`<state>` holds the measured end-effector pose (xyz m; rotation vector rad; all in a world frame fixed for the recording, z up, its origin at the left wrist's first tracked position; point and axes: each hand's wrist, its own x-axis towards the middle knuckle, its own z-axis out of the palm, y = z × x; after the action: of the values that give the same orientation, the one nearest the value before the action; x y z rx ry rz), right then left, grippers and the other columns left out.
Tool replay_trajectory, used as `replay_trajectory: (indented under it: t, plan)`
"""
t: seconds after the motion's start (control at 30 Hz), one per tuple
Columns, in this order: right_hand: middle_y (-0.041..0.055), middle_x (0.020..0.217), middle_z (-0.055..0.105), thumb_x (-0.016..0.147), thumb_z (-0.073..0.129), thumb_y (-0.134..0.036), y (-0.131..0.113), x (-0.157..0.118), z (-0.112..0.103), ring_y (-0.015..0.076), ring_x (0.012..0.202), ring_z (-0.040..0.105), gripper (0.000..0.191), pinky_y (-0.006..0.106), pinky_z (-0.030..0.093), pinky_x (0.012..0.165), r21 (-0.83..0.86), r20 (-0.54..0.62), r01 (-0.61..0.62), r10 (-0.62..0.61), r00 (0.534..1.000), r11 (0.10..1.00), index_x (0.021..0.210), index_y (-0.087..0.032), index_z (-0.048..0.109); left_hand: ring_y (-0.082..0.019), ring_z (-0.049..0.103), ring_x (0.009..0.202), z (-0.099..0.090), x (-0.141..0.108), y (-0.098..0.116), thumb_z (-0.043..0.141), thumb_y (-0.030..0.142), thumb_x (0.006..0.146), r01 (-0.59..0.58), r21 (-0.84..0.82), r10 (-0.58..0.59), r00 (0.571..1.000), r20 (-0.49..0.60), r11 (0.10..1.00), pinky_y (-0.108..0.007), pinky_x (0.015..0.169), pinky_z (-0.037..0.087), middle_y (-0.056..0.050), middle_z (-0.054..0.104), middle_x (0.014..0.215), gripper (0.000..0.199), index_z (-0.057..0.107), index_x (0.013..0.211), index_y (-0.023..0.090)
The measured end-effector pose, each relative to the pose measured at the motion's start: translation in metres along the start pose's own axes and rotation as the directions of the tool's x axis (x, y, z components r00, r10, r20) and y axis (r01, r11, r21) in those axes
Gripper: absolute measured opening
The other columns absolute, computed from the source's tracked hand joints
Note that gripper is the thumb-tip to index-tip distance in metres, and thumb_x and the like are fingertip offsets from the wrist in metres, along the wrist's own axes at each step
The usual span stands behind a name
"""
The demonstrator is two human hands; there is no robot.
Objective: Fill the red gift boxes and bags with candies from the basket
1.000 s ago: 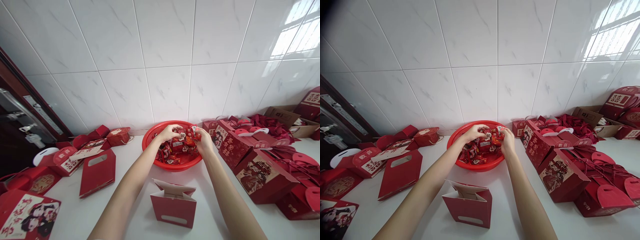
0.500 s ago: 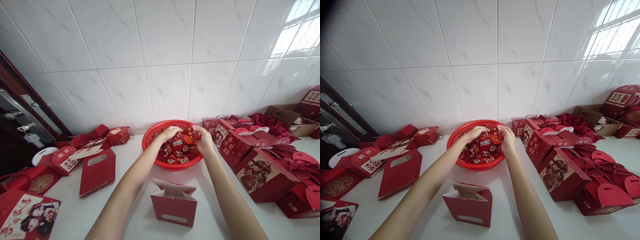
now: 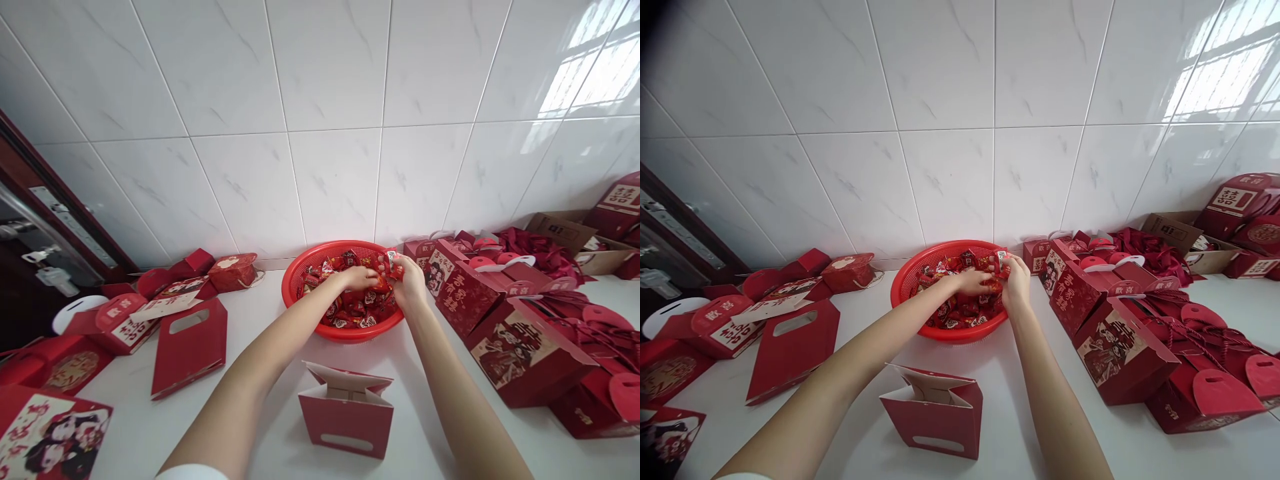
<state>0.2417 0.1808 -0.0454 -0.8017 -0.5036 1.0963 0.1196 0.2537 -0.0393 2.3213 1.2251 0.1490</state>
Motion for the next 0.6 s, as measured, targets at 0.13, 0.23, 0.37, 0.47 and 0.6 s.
replay_trajectory:
  t: [0.13, 0.23, 0.37, 0.47, 0.6]
  plan:
    - [-0.002, 0.061, 0.067, 0.055, 0.065, -0.013, -0.001, -0.001, 0.002, 0.0129, 0.053, 0.059, 0.012, 0.023, 0.046, 0.046, 0.03, -0.044, -0.008, 0.009, 0.999, 1.0, 0.065, -0.02, 0.063, -0.026, 0.069, 0.092, -0.002, -0.013, 0.008, 0.074, 0.033, 0.07, 0.014, 0.087, -0.03, 0.983, 0.179, 0.996, -0.029, 0.082, 0.051, -0.003, 0.078, 0.095, 0.017, 0.075, 0.084, 0.024]
    - [-0.0018, 0.063, 0.068, 0.054, 0.066, -0.015, -0.001, -0.001, 0.003, 0.0137, 0.055, 0.06, 0.011, 0.023, 0.046, 0.047, 0.022, -0.045, 0.005, -0.004, 0.999, 1.0, 0.064, -0.02, 0.064, -0.024, 0.067, 0.073, -0.013, -0.025, 0.006, 0.073, 0.031, 0.067, 0.066, 0.142, -0.103, 0.955, 0.278, 0.988, -0.028, 0.065, 0.048, -0.004, 0.074, 0.07, 0.01, 0.073, 0.063, 0.021]
    - [-0.0014, 0.064, 0.069, 0.055, 0.067, -0.017, 0.0, 0.001, 0.001, 0.0145, 0.057, 0.062, 0.012, 0.024, 0.047, 0.05, 0.009, -0.034, 0.023, -0.023, 0.999, 1.0, 0.066, -0.019, 0.064, -0.023, 0.064, 0.066, -0.023, -0.03, 0.008, 0.075, 0.028, 0.06, 0.122, 0.193, -0.179, 0.932, 0.316, 0.974, -0.028, 0.06, 0.046, -0.005, 0.072, 0.063, 0.012, 0.069, 0.053, 0.02]
    - [-0.0001, 0.065, 0.07, 0.054, 0.066, -0.018, 0.0, 0.001, 0.001, 0.0154, 0.056, 0.063, 0.012, 0.024, 0.045, 0.049, 0.012, -0.024, 0.01, -0.01, 1.0, 1.0, 0.066, -0.019, 0.063, -0.023, 0.064, 0.061, -0.024, -0.026, 0.01, 0.07, 0.029, 0.065, 0.166, 0.2, -0.218, 0.936, 0.276, 0.966, -0.031, 0.06, 0.047, -0.008, 0.072, 0.062, 0.016, 0.066, 0.054, 0.019]
    - [-0.0003, 0.064, 0.07, 0.054, 0.066, -0.018, -0.001, 0.0, 0.003, 0.0154, 0.054, 0.063, 0.013, 0.025, 0.046, 0.049, 0.022, -0.017, 0.004, -0.004, 1.0, 1.0, 0.066, -0.02, 0.061, -0.021, 0.066, 0.06, -0.024, -0.017, 0.006, 0.058, 0.023, 0.079, 0.159, 0.179, -0.19, 0.966, 0.175, 0.971, -0.029, 0.061, 0.047, -0.007, 0.073, 0.063, 0.019, 0.066, 0.063, 0.019]
